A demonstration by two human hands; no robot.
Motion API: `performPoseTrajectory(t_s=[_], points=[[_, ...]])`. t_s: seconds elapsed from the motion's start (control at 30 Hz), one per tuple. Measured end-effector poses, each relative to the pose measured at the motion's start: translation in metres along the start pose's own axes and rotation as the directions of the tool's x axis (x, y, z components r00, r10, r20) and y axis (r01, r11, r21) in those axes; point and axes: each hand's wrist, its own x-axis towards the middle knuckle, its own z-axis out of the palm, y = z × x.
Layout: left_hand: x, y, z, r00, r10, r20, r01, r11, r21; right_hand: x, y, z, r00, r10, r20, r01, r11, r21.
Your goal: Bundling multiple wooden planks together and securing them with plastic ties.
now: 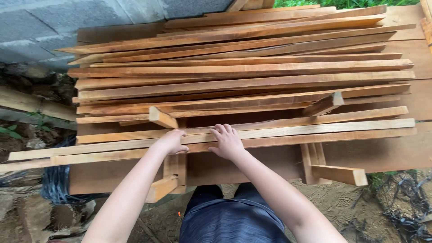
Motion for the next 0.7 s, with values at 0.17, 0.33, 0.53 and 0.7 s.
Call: performPoseTrajectory(t_s=[0.17, 0.33, 0.53, 0.7], points=[[-0.055, -0.011, -0.009, 0.982, -0.033, -0.186, 0.038, 0.999, 0.025, 0.009, -0.039, 0.008, 0.996, 0.086, 0.022, -0.085, 0.995, -0.043], [-0.054, -0.019, 0.000, 0.973, -0.089, -0.212, 0.097, 0.995, 0.024, 0.018, -0.045, 0.001, 0.992, 0.117, 0.048, -0.112, 0.989, -0.093], [-0.054, -0.012, -0.001, 0.967, -0.160, -0.200, 0.153, 0.987, -0.052, 0.018, -0.053, -0.023, 0.980, 0.132, 0.152, -0.119, 0.989, -0.089], [-0.061, -0.009, -0.006, 0.971, -0.154, -0.184, 0.136, 0.985, -0.108, 0.018, -0.050, -0.015, 0.986, 0.114, 0.124, -0.096, 0.986, -0.139]])
